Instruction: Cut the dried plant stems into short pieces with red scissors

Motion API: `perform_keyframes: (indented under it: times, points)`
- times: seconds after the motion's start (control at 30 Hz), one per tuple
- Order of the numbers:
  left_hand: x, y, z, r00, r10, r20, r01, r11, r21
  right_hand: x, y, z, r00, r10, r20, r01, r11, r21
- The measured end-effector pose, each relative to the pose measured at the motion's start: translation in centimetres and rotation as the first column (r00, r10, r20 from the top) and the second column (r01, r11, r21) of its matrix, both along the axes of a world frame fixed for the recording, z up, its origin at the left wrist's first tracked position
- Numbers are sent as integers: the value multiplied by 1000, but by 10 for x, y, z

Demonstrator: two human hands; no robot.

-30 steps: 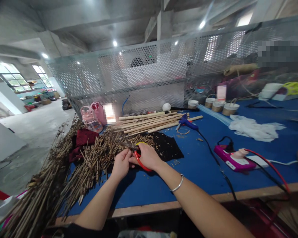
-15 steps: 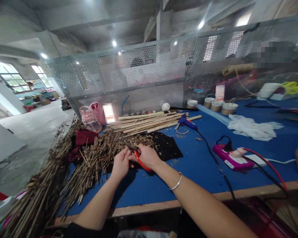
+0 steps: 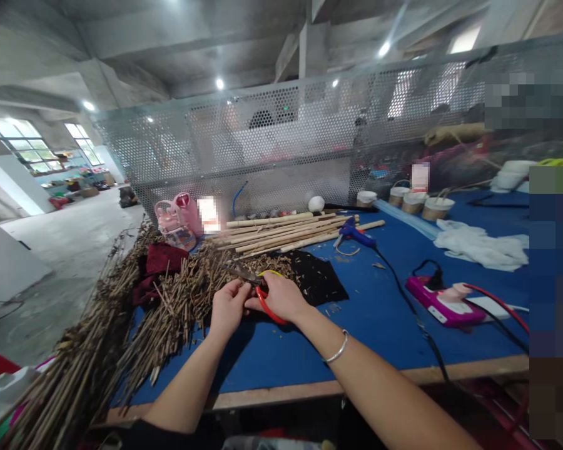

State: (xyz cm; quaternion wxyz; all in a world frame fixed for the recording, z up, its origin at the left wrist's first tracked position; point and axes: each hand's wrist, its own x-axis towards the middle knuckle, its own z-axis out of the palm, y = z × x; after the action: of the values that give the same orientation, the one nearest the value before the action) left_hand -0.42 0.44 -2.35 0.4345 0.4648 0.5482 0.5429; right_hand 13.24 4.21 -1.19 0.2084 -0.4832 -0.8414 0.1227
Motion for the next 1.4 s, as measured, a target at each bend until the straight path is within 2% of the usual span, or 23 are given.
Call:
perform_keyframes:
  times: [0.17,0.33,0.5,0.7,0.83,0.97,1.1,1.2,1.27,1.4]
  points:
    - [0,-1,1,996,37,-77,-38,999,-6,-3,0,-4,1000,-1,-18,2,998,70]
    - [-3,0,-1,989,78,-123,-79,997,-1,-3,0,-6,998,-55,-14,54,997,-48]
    - [-5,1,-2,985,79,-152,-80,997,3,-2,2,-6,998,-65,-10,64,993,-104]
    - [-4,-1,0,988,54,-147,-55,998,-1,-1,7,-11,997,-29,-69,19,990,-137]
    - [-4,1,-1,997,32,-69,-32,999,3,0,8,-9,997,15,-75,-28,984,-176]
    - [-3,4,-3,1000,8,20,-8,1000,16,0,4,-5,1000,-22,-13,21,999,-44]
    - [-1,3,-5,999,-40,30,39,999,33,-2,1,-3,1000,21,-21,-19,995,95]
    - [0,2,-5,997,-68,47,66,997,43,-4,1,-3,1000,25,-15,-23,991,133]
    - [0,1,-5,996,-76,41,74,996,50,-4,1,-4,1000,20,-13,-19,994,108]
    - [-3,2,-5,998,-64,-18,65,995,75,-4,0,-6,1000,3,-28,-4,1000,-31]
